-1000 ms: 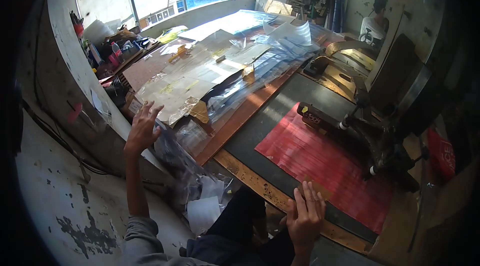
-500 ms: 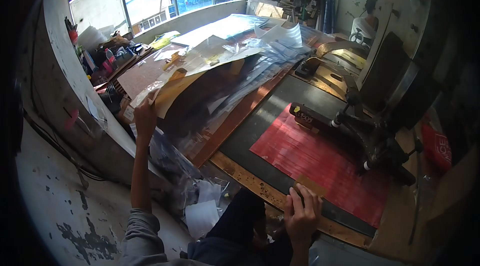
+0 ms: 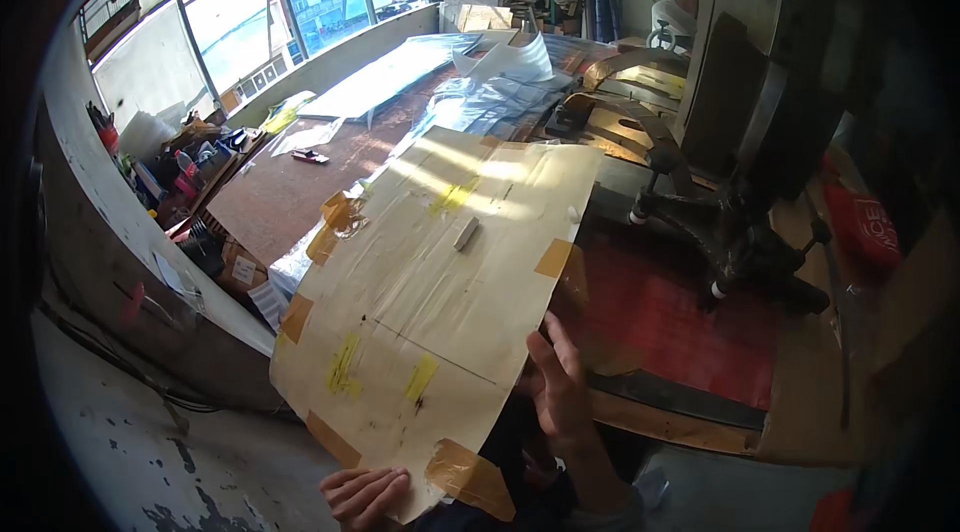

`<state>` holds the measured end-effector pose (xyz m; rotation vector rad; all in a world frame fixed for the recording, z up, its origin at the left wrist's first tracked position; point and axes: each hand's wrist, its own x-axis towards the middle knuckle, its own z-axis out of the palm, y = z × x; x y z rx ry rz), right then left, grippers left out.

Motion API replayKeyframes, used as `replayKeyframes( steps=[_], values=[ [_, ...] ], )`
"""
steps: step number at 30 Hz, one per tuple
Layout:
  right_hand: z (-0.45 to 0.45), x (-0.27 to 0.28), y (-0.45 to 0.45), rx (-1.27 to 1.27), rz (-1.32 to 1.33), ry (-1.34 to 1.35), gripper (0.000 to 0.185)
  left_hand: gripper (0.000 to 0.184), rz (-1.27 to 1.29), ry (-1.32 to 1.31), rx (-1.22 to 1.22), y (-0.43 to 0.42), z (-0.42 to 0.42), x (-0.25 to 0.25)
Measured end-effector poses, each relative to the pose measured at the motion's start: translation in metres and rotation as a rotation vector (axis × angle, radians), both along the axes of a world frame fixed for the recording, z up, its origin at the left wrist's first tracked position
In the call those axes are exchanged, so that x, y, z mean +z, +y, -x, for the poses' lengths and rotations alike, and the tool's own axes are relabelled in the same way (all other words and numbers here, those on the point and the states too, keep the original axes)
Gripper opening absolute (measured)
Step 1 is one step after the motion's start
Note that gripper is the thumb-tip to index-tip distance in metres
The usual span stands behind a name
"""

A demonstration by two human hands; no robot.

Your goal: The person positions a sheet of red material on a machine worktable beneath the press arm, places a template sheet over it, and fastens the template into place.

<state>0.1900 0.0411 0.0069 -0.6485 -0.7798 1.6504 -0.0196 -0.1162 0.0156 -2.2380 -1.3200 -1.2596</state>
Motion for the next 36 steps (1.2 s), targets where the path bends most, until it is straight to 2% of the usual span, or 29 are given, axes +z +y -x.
replayKeyframes(
  steps=[2,3,5,7,9,11,14,15,20,21,24,25,27,30,33,36],
  values=[
    [0.007,-0.011,0.003,-0.098,-0.031,-0.190,0.062,0.027,0.079,-0.157,-0.236,0.005,0.020,0.003],
    [0.009,-0.014,-0.001,-0.117,-0.007,-0.143,0.056,0.070,0.285,-0.258,-0.264,0.014,0.026,0.010],
    [0.014,-0.013,-0.016,-0.146,-0.065,-0.208,0.053,0.043,0.411,-0.090,-0.195,0.030,0.051,0.027],
    [0.019,-0.010,-0.041,-0.190,-0.073,-0.294,0.048,0.043,0.452,0.033,-0.039,0.071,0.049,0.047],
    [0.028,-0.015,-0.073,-0.233,-0.026,-0.374,0.048,0.044,0.519,0.069,0.002,0.121,0.040,0.053],
    [0.039,-0.027,-0.103,-0.258,0.012,-0.395,0.048,0.042,0.521,-0.015,-0.044,0.164,0.021,0.045],
    [0.053,-0.050,-0.136,-0.246,0.059,-0.335,0.050,0.044,0.627,0.117,-0.108,0.190,-0.008,0.029],
    [0.054,-0.055,-0.142,-0.223,0.080,-0.316,0.050,0.040,0.529,0.184,-0.114,0.189,-0.012,0.021],
    [0.042,-0.053,-0.124,-0.212,0.107,-0.046,0.046,0.025,0.676,-0.063,-0.104,0.183,-0.018,0.015],
    [0.042,-0.041,-0.116,-0.231,0.139,-0.006,0.031,0.025,0.702,-0.086,-0.112,0.179,-0.018,0.018],
    [0.038,-0.055,-0.110,-0.204,0.199,-0.087,0.022,0.024,0.736,-0.168,-0.187,0.175,-0.012,0.018],
    [0.036,-0.055,-0.112,-0.236,0.159,-0.204,0.021,0.024,0.737,-0.195,-0.226,0.175,-0.011,0.018],
    [0.033,-0.055,-0.121,-0.311,0.080,-0.432,0.019,0.021,0.757,-0.416,-0.312,0.172,-0.012,0.021],
    [0.021,-0.054,-0.137,-0.482,-0.243,-0.616,0.023,0.016,0.668,-0.654,-0.403,0.163,-0.015,0.028],
    [0.012,-0.063,-0.154,-0.783,-0.486,-0.746,0.029,0.011,0.509,-0.822,-0.469,0.152,-0.017,0.035],
    [0.002,-0.069,-0.178,-1.023,-0.560,-0.835,0.035,0.016,0.330,-0.929,-0.390,0.143,-0.019,0.041]
  ],
)
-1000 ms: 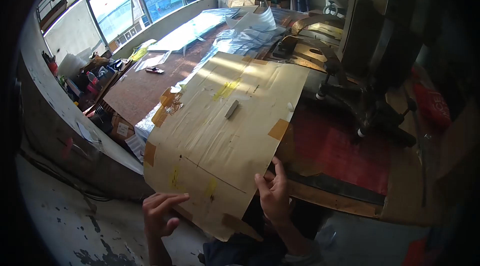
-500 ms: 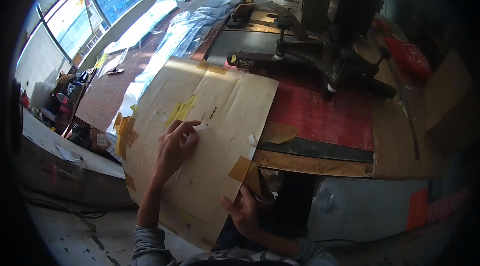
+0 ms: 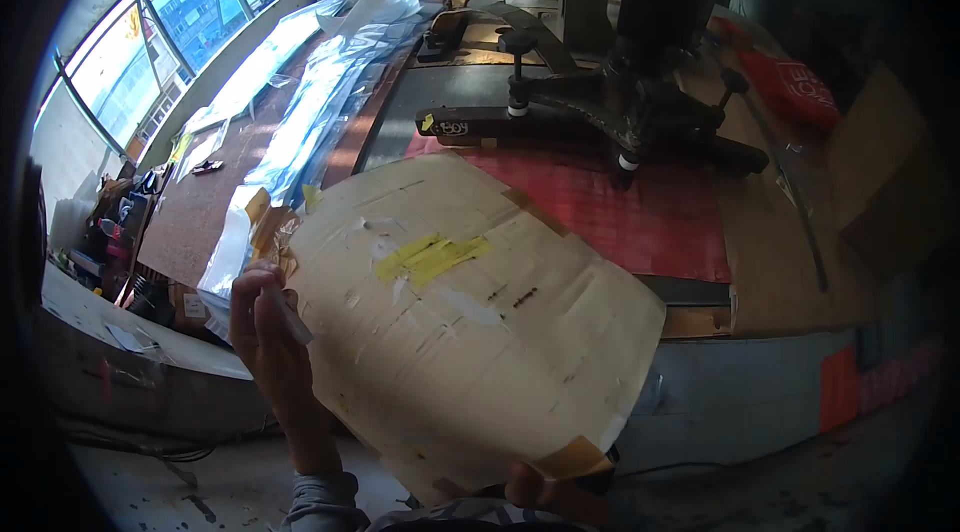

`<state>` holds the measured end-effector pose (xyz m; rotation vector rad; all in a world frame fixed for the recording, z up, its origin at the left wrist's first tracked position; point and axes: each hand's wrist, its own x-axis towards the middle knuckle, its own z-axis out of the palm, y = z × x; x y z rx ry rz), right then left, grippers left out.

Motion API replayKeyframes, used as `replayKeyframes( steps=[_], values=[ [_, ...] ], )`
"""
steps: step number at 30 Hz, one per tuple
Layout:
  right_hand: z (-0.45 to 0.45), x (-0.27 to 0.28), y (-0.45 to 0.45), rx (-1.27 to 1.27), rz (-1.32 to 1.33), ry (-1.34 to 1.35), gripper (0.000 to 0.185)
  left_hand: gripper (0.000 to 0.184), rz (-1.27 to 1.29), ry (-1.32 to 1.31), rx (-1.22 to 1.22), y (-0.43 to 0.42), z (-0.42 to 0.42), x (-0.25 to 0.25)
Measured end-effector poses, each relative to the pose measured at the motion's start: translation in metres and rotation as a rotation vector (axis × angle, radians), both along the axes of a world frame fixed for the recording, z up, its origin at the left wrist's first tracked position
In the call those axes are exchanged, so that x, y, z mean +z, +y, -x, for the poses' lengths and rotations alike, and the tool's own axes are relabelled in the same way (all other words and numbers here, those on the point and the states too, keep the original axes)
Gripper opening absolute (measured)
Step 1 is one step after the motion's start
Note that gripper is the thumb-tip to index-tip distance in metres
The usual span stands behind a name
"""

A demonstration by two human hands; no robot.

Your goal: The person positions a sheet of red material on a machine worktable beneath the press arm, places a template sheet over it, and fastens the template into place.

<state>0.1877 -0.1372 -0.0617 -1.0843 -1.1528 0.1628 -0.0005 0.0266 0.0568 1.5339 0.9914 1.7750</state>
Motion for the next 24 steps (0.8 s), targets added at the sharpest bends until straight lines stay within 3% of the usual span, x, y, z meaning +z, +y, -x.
replayKeyframes(
  steps=[2,4,7,14,16,18,20,22,24],
  values=[
    [-0.006,-0.003,-0.016,-0.150,-0.018,0.034,0.039,0.019,-0.062,-0.197,-0.055,-0.009,0.009,0.001],
    [-0.013,-0.004,-0.033,-0.305,-0.016,0.141,0.044,0.023,-0.084,-0.254,0.109,-0.016,0.014,-0.001],
    [-0.026,0.001,-0.046,-0.494,0.007,0.477,0.051,0.023,-0.110,-0.242,0.190,-0.018,0.027,-0.009],
    [-0.054,0.011,-0.065,-0.544,0.067,0.820,0.057,0.007,0.111,0.050,0.340,-0.038,0.033,-0.036],
    [-0.059,0.011,-0.068,-0.548,0.085,0.944,0.059,0.012,0.292,0.144,0.367,-0.050,0.038,-0.046],
    [-0.063,0.010,-0.073,-0.555,0.101,1.072,0.061,0.015,0.510,0.210,0.377,-0.060,0.051,-0.074],
    [-0.067,-0.003,-0.089,-0.409,0.122,1.077,0.056,0.023,0.501,0.284,0.337,-0.062,0.060,-0.132],
    [-0.071,-0.020,-0.103,-0.270,0.148,1.111,0.053,0.029,0.712,0.212,0.111,-0.075,0.056,-0.179],
    [-0.075,-0.015,-0.101,-0.149,0.207,1.167,0.052,0.034,0.974,-0.735,-0.307,-0.087,0.055,-0.241]
  ],
)
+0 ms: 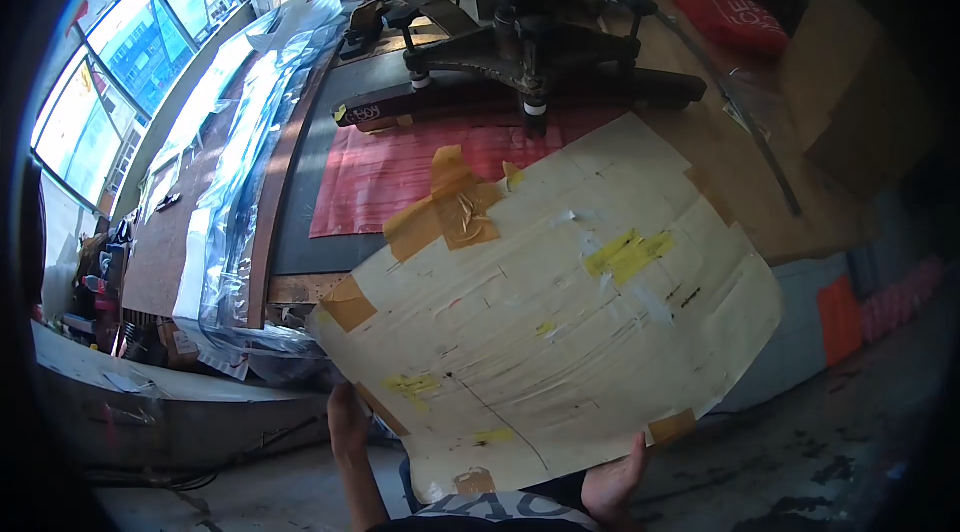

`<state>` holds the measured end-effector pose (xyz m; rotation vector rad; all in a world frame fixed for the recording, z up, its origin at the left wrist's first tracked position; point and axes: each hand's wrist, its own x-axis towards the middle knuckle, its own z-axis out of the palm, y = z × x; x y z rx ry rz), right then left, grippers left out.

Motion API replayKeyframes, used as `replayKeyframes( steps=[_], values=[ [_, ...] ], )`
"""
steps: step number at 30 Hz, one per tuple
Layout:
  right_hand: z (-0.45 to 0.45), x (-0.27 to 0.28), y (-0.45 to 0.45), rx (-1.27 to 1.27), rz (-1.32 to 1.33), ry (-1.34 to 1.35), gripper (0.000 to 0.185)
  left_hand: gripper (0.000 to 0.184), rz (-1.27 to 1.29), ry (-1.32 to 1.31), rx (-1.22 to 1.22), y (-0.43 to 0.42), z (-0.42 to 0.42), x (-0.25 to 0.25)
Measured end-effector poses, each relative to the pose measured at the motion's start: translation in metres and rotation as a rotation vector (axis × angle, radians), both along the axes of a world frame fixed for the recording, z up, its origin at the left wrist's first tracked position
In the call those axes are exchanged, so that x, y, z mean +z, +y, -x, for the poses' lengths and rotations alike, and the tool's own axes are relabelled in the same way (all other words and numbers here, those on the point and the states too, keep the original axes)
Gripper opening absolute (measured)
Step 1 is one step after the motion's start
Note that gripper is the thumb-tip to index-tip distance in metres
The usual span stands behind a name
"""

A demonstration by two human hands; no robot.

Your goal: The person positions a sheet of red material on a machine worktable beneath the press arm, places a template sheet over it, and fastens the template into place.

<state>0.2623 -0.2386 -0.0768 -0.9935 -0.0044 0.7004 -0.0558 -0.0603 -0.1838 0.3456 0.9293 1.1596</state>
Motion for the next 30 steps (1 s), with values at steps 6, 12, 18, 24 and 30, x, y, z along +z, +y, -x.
replayKeyframes(
  steps=[6,12,18,24,30],
  values=[
    [-0.006,-0.042,-0.020,0.030,0.141,-0.142,0.052,0.060,-0.043,-0.079,0.208,-0.010,-0.046,0.087],
    [0.007,-0.036,-0.017,0.277,0.043,-0.381,0.052,0.030,-0.409,0.892,0.056,0.050,-0.054,0.173],
    [0.003,0.007,0.032,0.634,-0.055,-0.382,0.052,0.038,-0.621,1.379,-0.338,0.162,-0.058,0.204],
    [0.003,0.029,0.038,0.759,-0.052,-0.244,0.059,0.039,-0.774,1.505,-0.314,0.184,-0.044,0.181],
    [0.002,0.037,0.042,0.732,0.062,-0.078,0.057,0.034,-0.691,1.587,-0.313,0.180,-0.057,0.209]
  ],
)
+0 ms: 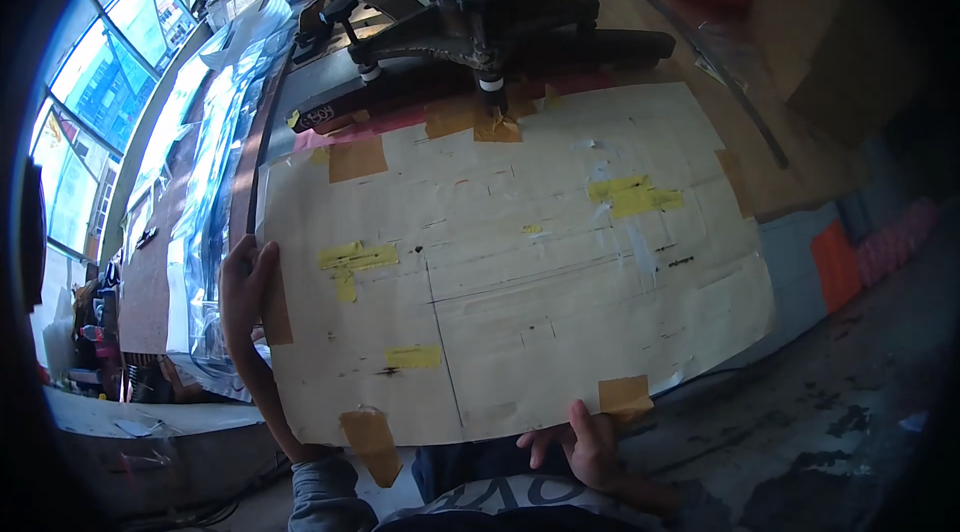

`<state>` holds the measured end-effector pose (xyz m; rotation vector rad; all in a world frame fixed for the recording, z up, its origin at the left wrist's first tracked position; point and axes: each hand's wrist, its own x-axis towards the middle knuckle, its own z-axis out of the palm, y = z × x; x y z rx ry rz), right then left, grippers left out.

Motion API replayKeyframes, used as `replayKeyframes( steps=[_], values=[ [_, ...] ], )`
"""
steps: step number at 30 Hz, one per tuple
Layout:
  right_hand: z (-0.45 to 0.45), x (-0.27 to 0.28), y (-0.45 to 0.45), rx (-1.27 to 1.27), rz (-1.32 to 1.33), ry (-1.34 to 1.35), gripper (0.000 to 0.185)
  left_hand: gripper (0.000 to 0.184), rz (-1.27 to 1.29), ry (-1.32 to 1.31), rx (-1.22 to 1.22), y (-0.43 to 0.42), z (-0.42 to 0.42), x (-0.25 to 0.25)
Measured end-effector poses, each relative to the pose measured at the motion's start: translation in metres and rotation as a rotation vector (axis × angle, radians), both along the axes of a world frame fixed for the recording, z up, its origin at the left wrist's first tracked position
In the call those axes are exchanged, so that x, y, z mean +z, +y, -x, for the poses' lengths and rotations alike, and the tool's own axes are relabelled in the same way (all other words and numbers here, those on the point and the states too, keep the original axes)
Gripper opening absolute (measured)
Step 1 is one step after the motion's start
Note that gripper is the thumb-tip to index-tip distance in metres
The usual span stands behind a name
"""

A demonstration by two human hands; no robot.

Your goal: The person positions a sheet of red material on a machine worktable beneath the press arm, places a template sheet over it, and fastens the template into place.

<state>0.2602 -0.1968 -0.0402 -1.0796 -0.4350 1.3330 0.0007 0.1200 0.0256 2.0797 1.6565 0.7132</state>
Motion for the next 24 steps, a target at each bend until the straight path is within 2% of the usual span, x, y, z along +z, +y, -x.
replayKeyframes(
  steps=[1,4,5,8,10,12,14,15,18,20,24],
  values=[
    [0.001,0.002,0.003,-0.007,0.023,0.031,0.057,0.029,0.047,0.027,0.032,0.002,-0.001,0.006],
    [0.002,0.004,0.013,-0.038,-0.011,0.020,0.056,0.023,-0.179,0.025,-0.012,0.015,0.002,0.009],
    [0.001,0.003,0.018,-0.044,-0.008,0.011,0.056,0.021,-0.164,0.092,0.075,0.016,0.003,0.015],
    [0.001,-0.001,0.027,-0.066,-0.008,-0.007,0.056,0.022,-0.241,-0.198,0.008,-0.006,0.008,0.033],
    [0.003,-0.005,0.032,-0.086,-0.014,-0.006,0.055,0.021,-0.174,-0.546,-0.043,-0.064,-0.013,0.048],
    [0.003,-0.010,0.032,-0.136,-0.035,-0.015,0.054,0.017,-0.213,-1.154,-0.467,-0.123,-0.042,0.028],
    [0.008,-0.013,0.035,-0.220,-0.043,0.000,0.052,0.021,0.136,-1.634,-1.030,-0.168,-0.076,0.032],
    [0.011,-0.014,0.037,-0.283,-0.036,0.013,0.051,0.029,0.212,-1.689,-0.882,-0.191,-0.099,0.046],
    [0.017,-0.008,0.044,-0.358,-0.028,-0.030,0.046,0.038,0.059,-2.007,-1.100,-0.189,-0.156,0.043],
    [0.018,0.002,0.051,-0.377,-0.022,-0.071,0.044,0.048,-0.038,-1.955,-1.301,-0.188,-0.165,0.040],
    [0.021,-0.013,0.050,-0.369,-0.004,-0.056,0.044,0.056,-0.072,-1.880,-1.124,-0.210,-0.167,0.053]
  ],
)
